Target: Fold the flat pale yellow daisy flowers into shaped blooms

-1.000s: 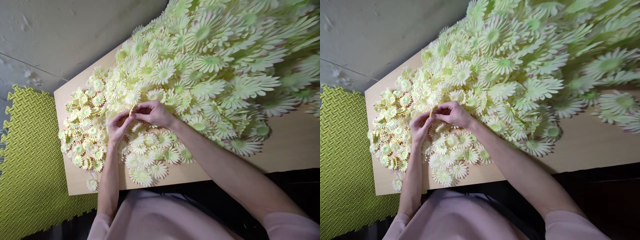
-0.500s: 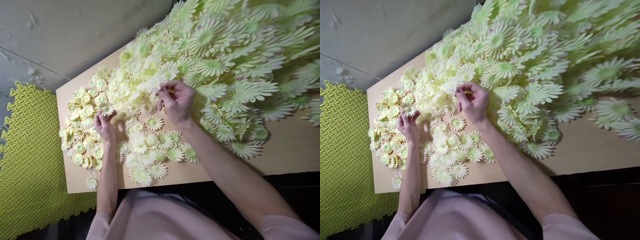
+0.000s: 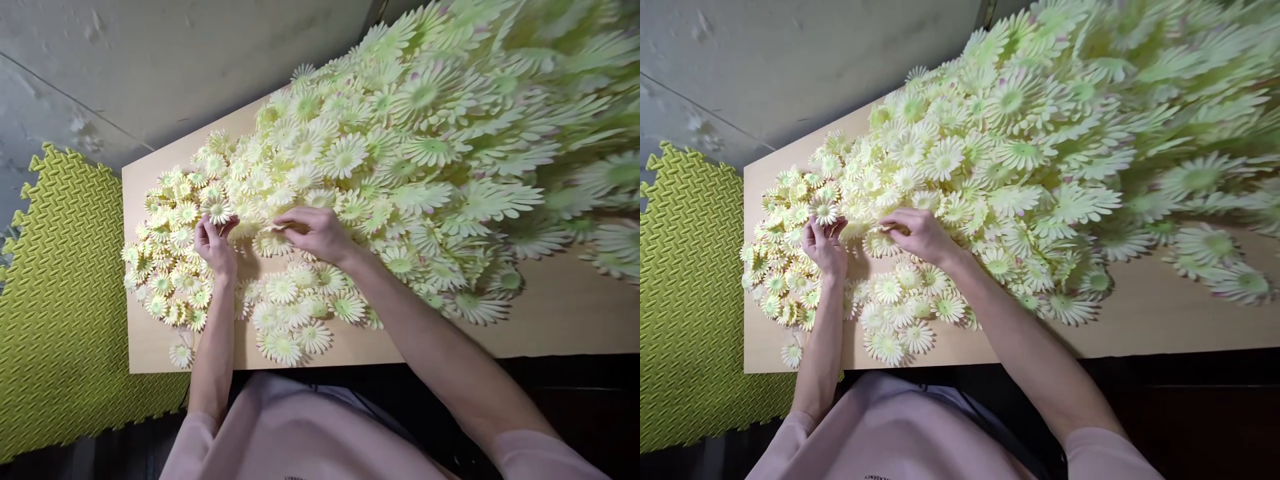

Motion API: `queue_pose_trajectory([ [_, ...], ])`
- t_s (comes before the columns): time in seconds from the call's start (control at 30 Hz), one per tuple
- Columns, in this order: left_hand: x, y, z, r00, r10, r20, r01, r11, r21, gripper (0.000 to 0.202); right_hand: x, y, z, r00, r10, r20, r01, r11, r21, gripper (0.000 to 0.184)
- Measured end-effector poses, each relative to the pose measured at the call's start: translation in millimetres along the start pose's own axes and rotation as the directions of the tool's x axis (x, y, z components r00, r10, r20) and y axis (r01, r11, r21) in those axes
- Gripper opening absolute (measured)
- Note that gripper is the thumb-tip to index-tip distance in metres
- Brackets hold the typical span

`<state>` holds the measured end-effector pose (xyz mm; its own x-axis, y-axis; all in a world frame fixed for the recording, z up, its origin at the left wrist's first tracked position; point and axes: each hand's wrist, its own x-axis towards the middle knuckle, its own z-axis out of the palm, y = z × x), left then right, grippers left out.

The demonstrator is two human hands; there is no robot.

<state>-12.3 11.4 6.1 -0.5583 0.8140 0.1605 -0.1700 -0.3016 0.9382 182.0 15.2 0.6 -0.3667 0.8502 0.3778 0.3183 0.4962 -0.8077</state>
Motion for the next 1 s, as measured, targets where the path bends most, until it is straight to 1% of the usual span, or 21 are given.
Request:
queue_pose_trajectory([
  [0.03,-0.4,0.8,-0.2,1.000,0.000,0.006,0.000,1.000,-0.004,0.030,0.6,-2.1,-2.3,0.999,-0.012,-0.032,0.012,1.000,-0.007,0.022],
  [0.07,-0.7,1.7,-0.3,1.000,0.002,0.011,-0.001,1.000,-0.008,0.031,1.3,-5.5,-5.0,0.999,-0.037,-0.040,0.036,0.999,-0.016,0.022],
  [0.1,-1.0,2.6,-0.3,1.000,0.002,0.015,-0.002,1.000,-0.011,0.031,1.9,-10.3,-7.8,0.997,-0.071,-0.021,0.071,0.997,-0.031,0.022],
  [0.17,-1.2,3.9,-0.2,1.000,0.000,0.016,0.001,1.000,-0.023,0.031,2.5,-22.4,-13.6,0.986,-0.147,0.077,0.154,0.984,-0.087,0.022],
  [0.2,-1.2,4.1,0.0,1.000,-0.003,0.014,0.004,0.999,-0.035,0.031,2.4,-29.1,-16.6,0.977,-0.167,0.132,0.184,0.974,-0.135,0.022],
  [0.23,-1.1,4.1,0.1,1.000,-0.007,0.012,0.008,0.999,-0.048,0.032,1.8,-35.7,-19.8,0.969,-0.167,0.184,0.202,0.960,-0.193,0.022],
  [0.3,-0.7,3.6,0.3,1.000,-0.016,0.010,0.017,0.998,-0.062,0.033,-0.9,-48.0,-26.2,0.960,-0.122,0.252,0.204,0.920,-0.334,0.025],
  [0.37,-0.6,2.9,0.3,1.000,-0.024,0.009,0.024,0.998,-0.057,0.035,-6.8,-58.7,-30.9,0.961,-0.054,0.271,0.181,0.866,-0.467,0.029],
  [0.4,-0.7,2.7,0.2,1.000,-0.024,0.013,0.025,0.998,-0.055,0.035,-11.4,-63.7,-31.4,0.963,-0.021,0.270,0.164,0.840,-0.518,0.037],
  [0.43,-0.9,2.5,0.0,1.000,-0.023,0.017,0.024,0.998,-0.059,0.035,-17.5,-68.4,-30.1,0.961,0.009,0.277,0.151,0.820,-0.553,0.051],
  [0.5,-1.3,2.6,-0.2,0.999,-0.017,0.028,0.019,0.997,-0.075,0.035,-33.8,-76.9,-21.1,0.946,0.060,0.320,0.143,0.807,-0.573,0.087],
  [0.57,-1.8,2.8,-0.1,0.999,-0.018,0.037,0.021,0.996,-0.088,0.035,-53.3,-83.1,-5.7,0.915,0.079,0.396,0.167,0.819,-0.549,0.114],
  [0.6,-2.0,2.9,0.0,0.999,-0.022,0.039,0.025,0.995,-0.091,0.035,-62.7,-84.8,2.6,0.894,0.063,0.444,0.200,0.830,-0.521,0.124],
  [0.63,-2.1,2.8,0.2,0.999,-0.028,0.040,0.032,0.995,-0.092,0.036,-70.8,-85.4,10.0,0.871,0.044,0.490,0.234,0.839,-0.492,0.127],
  [0.67,-2.2,2.7,0.4,0.999,-0.034,0.039,0.038,0.995,-0.091,0.036,-76.9,-84.9,15.7,0.862,0.052,0.504,0.236,0.839,-0.490,0.126],
  [0.7,-2.4,2.5,0.7,0.999,-0.040,0.036,0.043,0.995,-0.087,0.037,-80.7,-83.5,19.3,0.870,0.070,0.489,0.216,0.836,-0.504,0.120],
  [0.8,-3.4,1.9,1.1,0.998,-0.052,0.038,0.054,0.996,-0.065,0.038,-78.3,-76.6,19.4,0.936,0.143,0.322,0.083,0.799,-0.595,0.102],
  [0.87,-4.5,2.0,1.0,0.997,-0.053,0.051,0.056,0.997,-0.056,0.037,-69.6,-72.2,17.4,0.954,0.149,0.262,0.050,0.779,-0.625,0.094],
  [0.93,-5.7,2.7,0.6,0.997,-0.054,0.059,0.057,0.997,-0.046,0.037,-59.9,-68.3,20.0,0.951,0.154,0.267,0.046,0.786,-0.617,0.098],
  [1.0,-6.4,3.8,-0.2,0.997,-0.056,0.060,0.058,0.998,-0.035,0.037,-51.8,-63.7,27.9,0.941,0.170,0.293,0.044,0.796,-0.604,0.103],
])
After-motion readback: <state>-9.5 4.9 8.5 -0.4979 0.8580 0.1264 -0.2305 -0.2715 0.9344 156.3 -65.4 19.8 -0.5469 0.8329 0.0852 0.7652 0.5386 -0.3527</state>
